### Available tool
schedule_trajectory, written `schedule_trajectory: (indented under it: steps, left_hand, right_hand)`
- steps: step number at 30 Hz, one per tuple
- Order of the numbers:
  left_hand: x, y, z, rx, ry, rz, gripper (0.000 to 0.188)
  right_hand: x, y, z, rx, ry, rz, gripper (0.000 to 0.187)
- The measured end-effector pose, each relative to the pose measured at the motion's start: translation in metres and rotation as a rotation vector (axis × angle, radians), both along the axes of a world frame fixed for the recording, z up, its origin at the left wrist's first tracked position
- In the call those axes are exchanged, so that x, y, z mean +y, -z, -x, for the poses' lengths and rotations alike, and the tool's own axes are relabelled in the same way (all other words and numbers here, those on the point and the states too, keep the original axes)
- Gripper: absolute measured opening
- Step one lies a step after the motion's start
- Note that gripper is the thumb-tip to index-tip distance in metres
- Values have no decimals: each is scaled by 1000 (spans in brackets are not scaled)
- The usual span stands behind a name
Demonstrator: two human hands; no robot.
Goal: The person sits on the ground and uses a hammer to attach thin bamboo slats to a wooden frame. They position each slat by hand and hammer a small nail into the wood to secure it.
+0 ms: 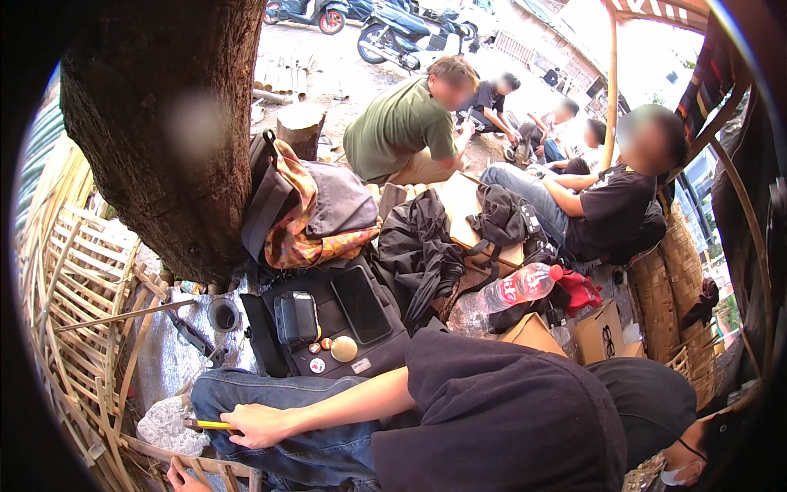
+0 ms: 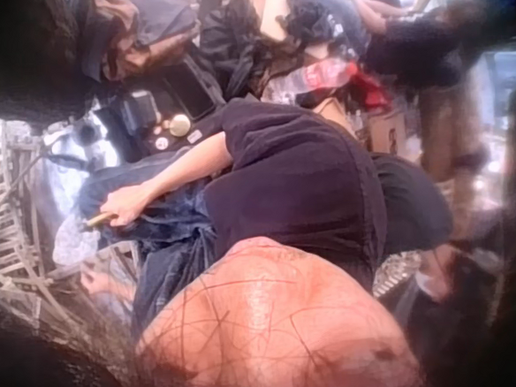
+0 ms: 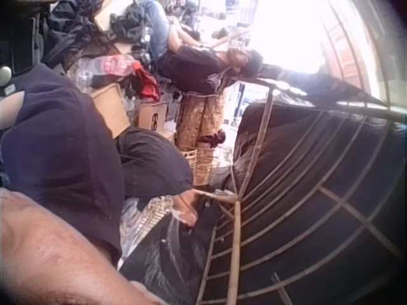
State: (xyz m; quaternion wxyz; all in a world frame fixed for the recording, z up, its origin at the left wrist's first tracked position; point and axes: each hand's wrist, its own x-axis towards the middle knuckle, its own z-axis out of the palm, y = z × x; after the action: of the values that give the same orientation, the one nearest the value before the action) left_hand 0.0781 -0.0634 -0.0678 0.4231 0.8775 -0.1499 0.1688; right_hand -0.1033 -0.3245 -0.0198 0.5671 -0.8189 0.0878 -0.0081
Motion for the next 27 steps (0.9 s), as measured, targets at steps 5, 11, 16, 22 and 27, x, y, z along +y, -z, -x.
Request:
schedule_trajectory:
  steps: [5, 11, 16, 22, 27]
  left_hand:
    - [-1, 0, 1, -18, 16, -1, 27]
    - [2, 3, -1, -19, 11, 3, 26]
    - [1, 4, -1, -22, 15, 29, 26]
    - [2, 7, -3, -18, 15, 0, 26]
    - [2, 5, -1, -67, 8, -17, 25]
  right_hand:
    - [1, 6, -1, -7, 4, 6, 31]
    - [1, 5, -1, -2, -1, -4, 31]
    - [0, 3, -1, 17, -11, -21, 31]
    - [2, 10, -1, -30, 17, 13, 32]
    - [0, 4, -2, -5, 0, -9, 32]
